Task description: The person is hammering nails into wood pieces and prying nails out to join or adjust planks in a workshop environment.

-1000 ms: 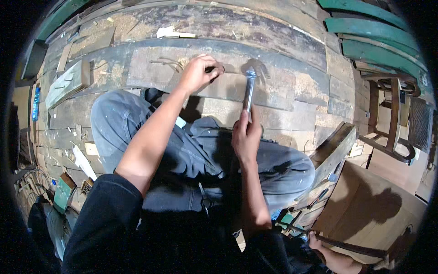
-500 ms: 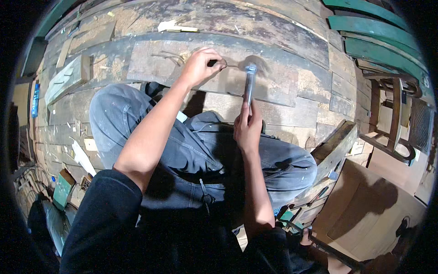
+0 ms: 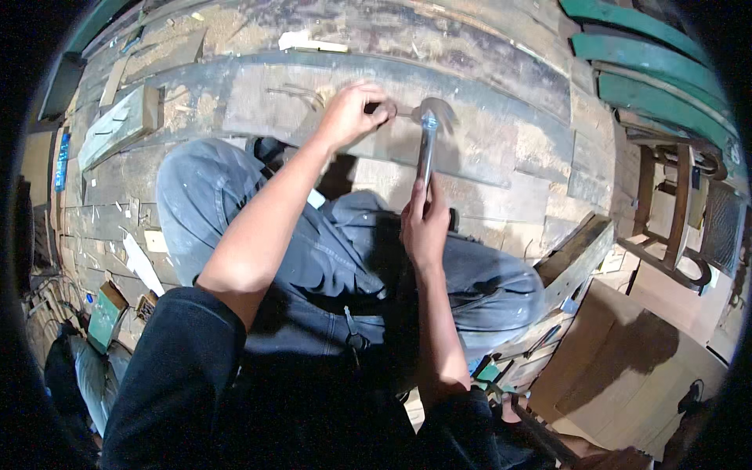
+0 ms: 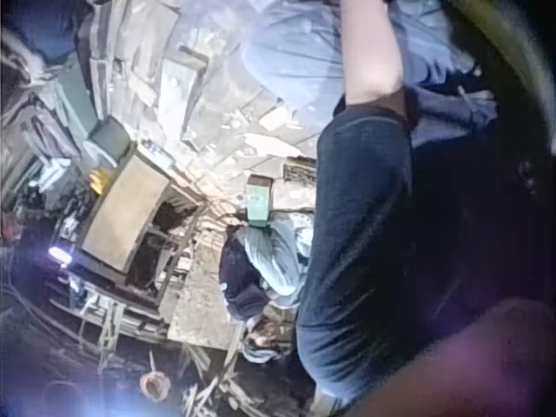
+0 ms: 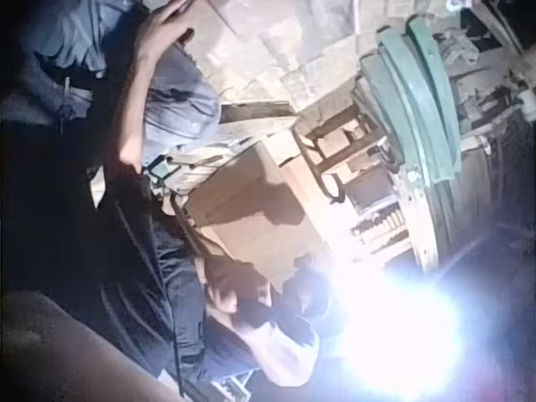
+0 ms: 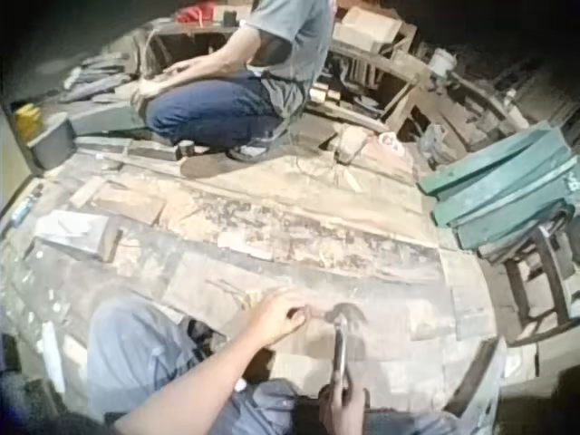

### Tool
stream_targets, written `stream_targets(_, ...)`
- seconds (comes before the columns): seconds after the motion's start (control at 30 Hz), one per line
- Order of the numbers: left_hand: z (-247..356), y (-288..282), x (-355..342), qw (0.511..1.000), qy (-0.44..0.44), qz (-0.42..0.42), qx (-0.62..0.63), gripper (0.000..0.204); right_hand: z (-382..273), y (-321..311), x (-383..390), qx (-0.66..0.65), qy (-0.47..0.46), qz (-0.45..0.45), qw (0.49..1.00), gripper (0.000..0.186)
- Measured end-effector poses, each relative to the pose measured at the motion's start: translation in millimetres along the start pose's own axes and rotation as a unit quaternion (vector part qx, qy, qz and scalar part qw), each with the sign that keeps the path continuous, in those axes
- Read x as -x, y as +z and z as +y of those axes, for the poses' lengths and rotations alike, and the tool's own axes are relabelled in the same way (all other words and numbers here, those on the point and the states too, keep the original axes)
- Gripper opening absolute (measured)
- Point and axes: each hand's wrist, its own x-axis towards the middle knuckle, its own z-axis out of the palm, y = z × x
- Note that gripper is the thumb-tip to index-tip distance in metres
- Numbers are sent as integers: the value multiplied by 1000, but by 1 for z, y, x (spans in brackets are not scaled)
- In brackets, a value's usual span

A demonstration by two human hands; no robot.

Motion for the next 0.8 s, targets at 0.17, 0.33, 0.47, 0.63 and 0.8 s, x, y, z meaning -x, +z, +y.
stream_targets(0.17, -11, 3, 6, 999, 42, 23, -14, 12, -11, -12, 11, -100, -40, 2, 994, 33)
stream_targets(0.33, -12, 2, 10, 1000, 25, 6, 8, 18, 51, -27, -1, 195, -219, 59, 954, 27)
stream_targets(0.47, -12, 1, 16, 1000, -9, 0, 24, 12, 21, -5, 4, -69, -9, 19, 997, 27)
stream_targets(0.63, -2, 6, 5, 999, 34, 20, 16, 10, 51, -23, -10, 68, -85, 68, 992, 23)
stream_targets(0.8, -4, 6, 9, 1000, 6, -14, 14, 15, 15, -14, 6, -100, 26, 11, 995, 20)
